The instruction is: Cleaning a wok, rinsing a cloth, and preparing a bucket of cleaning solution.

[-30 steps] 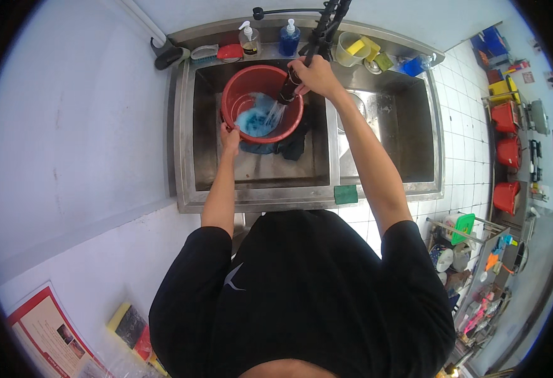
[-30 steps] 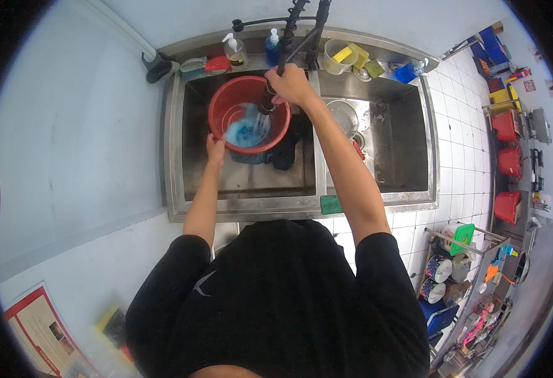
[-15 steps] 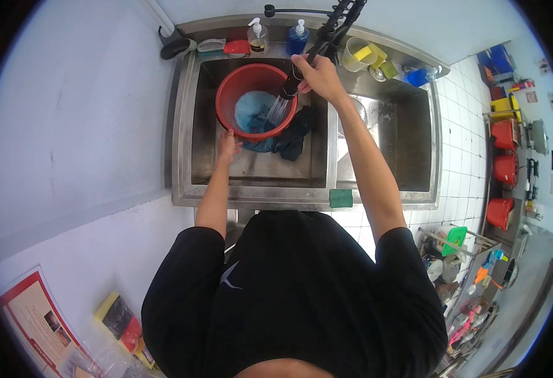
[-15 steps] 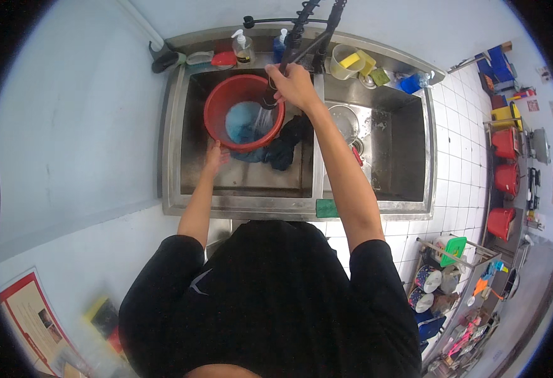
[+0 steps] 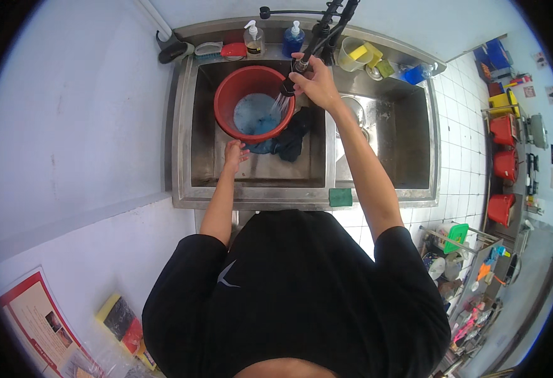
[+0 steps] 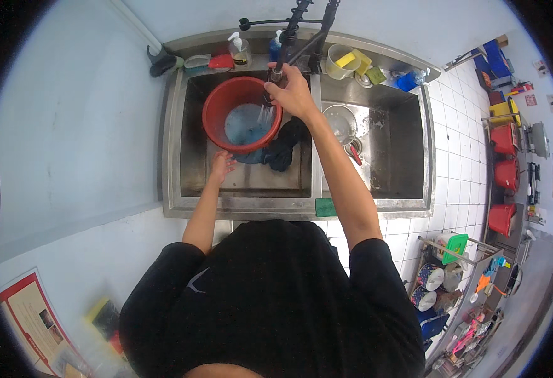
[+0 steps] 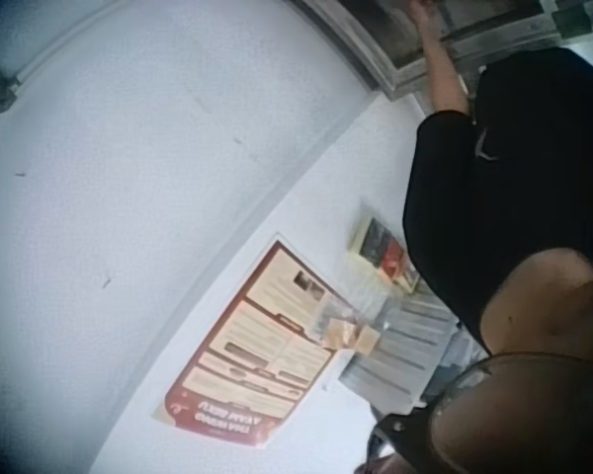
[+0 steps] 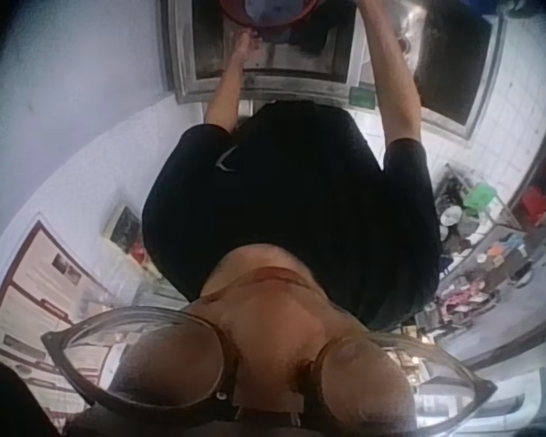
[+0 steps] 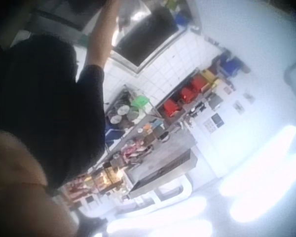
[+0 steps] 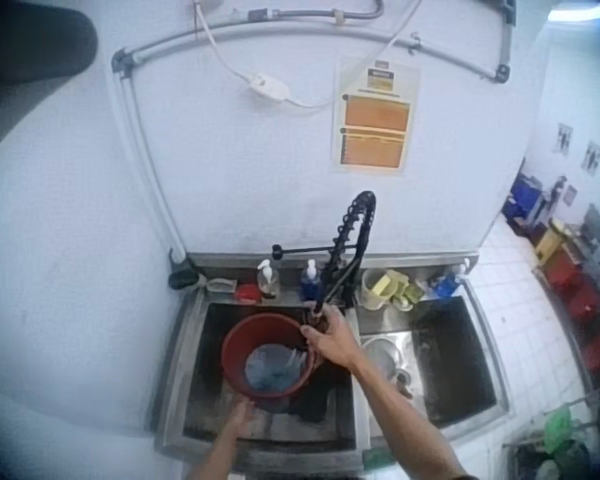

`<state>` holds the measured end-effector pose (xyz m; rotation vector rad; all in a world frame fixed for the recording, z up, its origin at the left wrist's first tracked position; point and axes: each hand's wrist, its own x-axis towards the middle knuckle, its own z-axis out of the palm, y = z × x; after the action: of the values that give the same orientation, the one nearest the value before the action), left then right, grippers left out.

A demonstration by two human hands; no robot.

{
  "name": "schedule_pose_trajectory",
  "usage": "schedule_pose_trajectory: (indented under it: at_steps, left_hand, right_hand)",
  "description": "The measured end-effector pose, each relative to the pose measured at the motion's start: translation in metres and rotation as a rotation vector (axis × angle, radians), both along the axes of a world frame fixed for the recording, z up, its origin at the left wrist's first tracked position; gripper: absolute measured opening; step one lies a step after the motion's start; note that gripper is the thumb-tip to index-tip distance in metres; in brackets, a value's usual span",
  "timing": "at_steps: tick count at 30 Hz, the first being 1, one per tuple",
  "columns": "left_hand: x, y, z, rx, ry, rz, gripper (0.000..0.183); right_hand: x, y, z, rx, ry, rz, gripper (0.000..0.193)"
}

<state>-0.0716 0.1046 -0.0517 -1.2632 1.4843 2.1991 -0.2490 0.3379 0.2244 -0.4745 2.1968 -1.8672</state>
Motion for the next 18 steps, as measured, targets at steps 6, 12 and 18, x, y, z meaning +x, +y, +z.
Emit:
schedule_pose_trajectory:
  at_steps: [6, 12, 18]
  left_hand:
    - [-0.012, -0.016, -0.011, -0.076, 0.042, -0.059, 0.031]
    - [-0.021, 0.001, -0.008, -0.056, 0.017, -0.062, 0.032]
    - [-0.03, 0.013, -0.008, -0.012, -0.002, 0.011, 0.031]
  right_hand:
    - [0.007, -0.004, 0.002, -0.085, -0.087, 0.05, 0.047]
    - [0.004, -0.01, -0.013, -0.065, 0.019, 0.04, 0.042]
    - [0.004, -0.019, -0.022, 0.035, 0.06, -0.05, 0.04]
